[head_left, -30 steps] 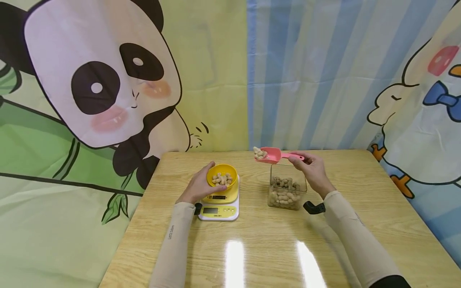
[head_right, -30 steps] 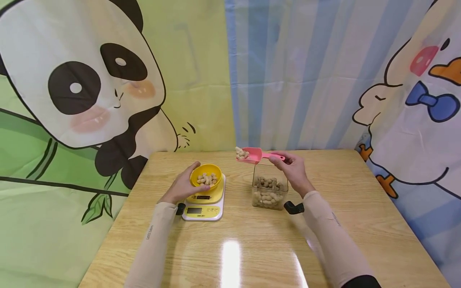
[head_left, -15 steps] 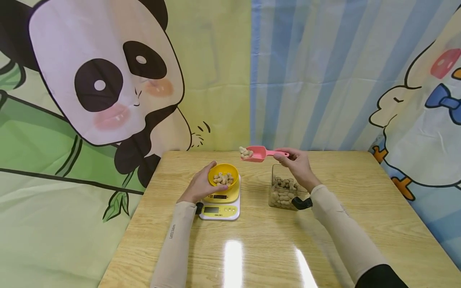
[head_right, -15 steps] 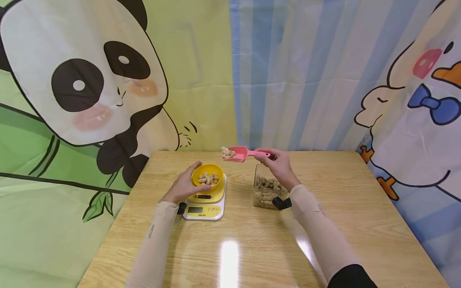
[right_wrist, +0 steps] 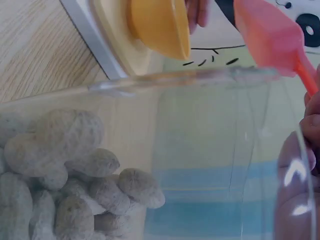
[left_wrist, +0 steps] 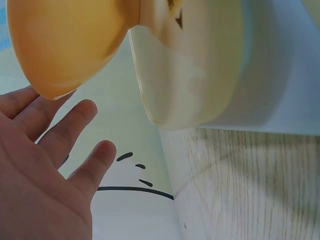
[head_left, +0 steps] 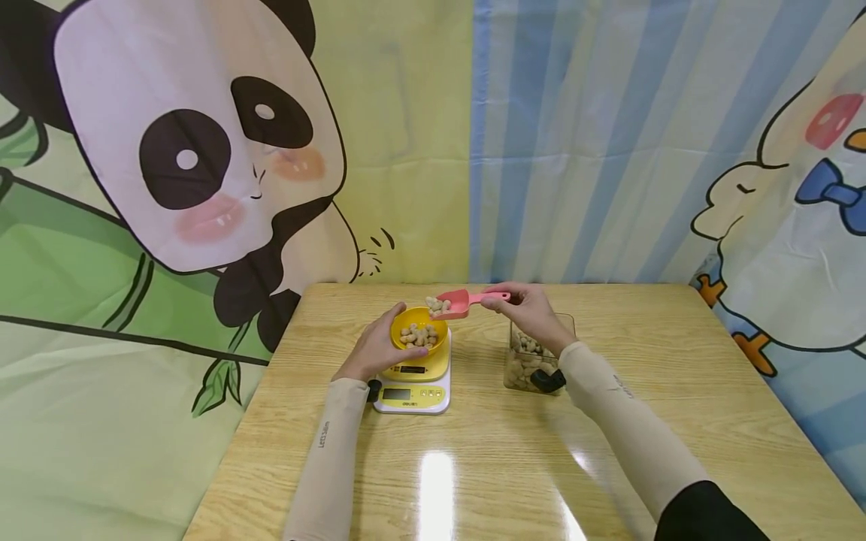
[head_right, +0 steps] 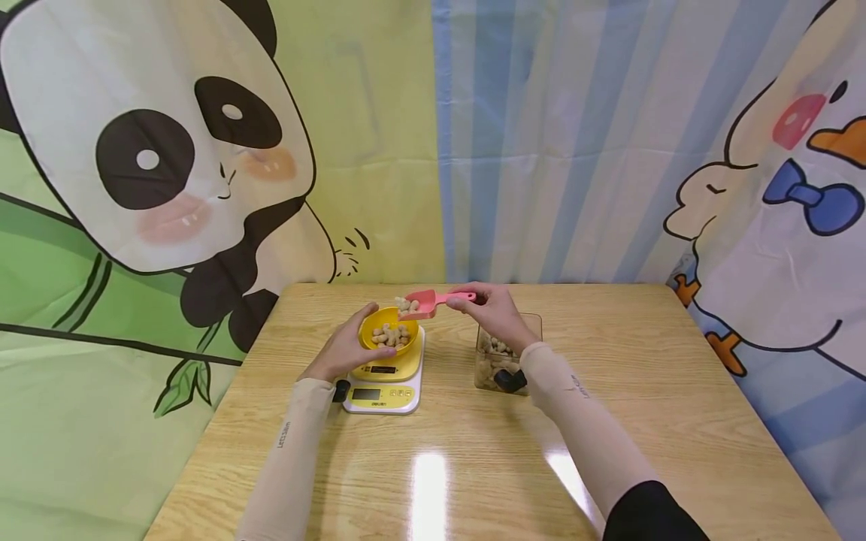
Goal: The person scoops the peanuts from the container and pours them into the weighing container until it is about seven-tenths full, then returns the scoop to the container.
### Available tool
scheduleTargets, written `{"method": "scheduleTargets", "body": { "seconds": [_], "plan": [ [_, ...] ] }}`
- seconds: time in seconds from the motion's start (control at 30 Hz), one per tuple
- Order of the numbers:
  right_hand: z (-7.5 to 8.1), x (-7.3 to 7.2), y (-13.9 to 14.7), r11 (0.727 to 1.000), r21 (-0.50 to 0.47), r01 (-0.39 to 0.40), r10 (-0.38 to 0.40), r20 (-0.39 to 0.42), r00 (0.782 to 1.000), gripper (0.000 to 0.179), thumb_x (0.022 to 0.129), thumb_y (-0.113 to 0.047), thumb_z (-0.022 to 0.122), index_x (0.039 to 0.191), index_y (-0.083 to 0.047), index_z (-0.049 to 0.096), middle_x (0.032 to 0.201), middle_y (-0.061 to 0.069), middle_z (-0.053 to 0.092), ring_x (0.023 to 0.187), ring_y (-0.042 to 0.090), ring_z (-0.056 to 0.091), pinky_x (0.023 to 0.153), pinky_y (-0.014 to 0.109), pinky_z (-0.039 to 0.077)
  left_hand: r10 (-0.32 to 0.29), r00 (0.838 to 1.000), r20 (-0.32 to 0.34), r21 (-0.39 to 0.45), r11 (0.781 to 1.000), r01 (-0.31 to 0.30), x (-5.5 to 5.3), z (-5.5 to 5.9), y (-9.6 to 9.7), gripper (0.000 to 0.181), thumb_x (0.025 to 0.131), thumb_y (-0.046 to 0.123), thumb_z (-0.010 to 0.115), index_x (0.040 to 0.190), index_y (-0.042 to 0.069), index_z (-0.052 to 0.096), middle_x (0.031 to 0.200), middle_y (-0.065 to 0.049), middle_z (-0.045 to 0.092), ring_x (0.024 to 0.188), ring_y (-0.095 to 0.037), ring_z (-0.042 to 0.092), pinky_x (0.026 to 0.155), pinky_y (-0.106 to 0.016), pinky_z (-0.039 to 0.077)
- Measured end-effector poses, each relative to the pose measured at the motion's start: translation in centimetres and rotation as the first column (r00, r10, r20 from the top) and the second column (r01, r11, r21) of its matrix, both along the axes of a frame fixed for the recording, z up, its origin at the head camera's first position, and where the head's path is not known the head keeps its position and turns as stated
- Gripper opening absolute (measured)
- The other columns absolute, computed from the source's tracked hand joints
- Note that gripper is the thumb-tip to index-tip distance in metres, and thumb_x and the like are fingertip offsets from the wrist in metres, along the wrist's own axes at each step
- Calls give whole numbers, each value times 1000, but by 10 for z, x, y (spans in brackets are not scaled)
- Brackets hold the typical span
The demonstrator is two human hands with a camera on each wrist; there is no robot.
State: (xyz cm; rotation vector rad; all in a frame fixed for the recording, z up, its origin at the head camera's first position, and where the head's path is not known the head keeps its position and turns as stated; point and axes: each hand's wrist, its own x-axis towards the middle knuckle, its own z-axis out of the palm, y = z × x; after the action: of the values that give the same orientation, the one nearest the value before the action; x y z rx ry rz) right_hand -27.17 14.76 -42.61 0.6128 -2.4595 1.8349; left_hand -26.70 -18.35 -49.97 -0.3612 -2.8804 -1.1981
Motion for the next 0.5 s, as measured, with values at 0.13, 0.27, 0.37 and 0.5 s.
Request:
{"method": "scheduleTargets", "body": {
  "seconds": [0.13, 0.27, 0.37, 0.5],
  "plan": [
    [13, 8, -12, 997, 78, -21, 23, -30, 999, 28, 95, -24, 74, 118, -7, 75, 88, 13, 68, 66, 17, 46, 57, 27, 41, -3, 1000, -5, -1, 1000, 3, 0, -1, 0, 115, 69, 64, 85, 162, 27, 27, 161, 6, 36, 146, -24, 35, 117, -55, 30],
    [1, -3, -14, 990, 137, -18, 26, -53, 998, 30, 93, -37, 75, 115, -17, 77, 84, 7, 68, 67, 19, 48, 56, 28, 41, -3, 1000, -11, 1, 1000, 3, -1, -3, 0, 115, 69, 65, 86, 161, 27, 28, 161, 6, 37, 146, -24, 35, 117, -56, 31],
    [-4, -8, -14, 985, 174, -11, 19, -48, 999, 30, 90, -46, 75, 112, -25, 77, 84, 4, 69, 68, 20, 50, 56, 29, 42, -5, 1000, -12, 0, 1000, 5, 0, -2, -1, 115, 69, 64, 86, 161, 26, 28, 161, 5, 37, 145, -25, 36, 116, -56, 32],
    [-1, -8, -14, 980, 201, -7, 16, -47, 999, 31, 89, -47, 76, 113, -27, 76, 85, 3, 69, 69, 20, 50, 56, 29, 42, -5, 1000, -10, -4, 1000, 5, 1, 0, -1, 115, 70, 64, 85, 162, 27, 27, 161, 6, 36, 145, -24, 36, 116, -56, 32]
  ]
}}
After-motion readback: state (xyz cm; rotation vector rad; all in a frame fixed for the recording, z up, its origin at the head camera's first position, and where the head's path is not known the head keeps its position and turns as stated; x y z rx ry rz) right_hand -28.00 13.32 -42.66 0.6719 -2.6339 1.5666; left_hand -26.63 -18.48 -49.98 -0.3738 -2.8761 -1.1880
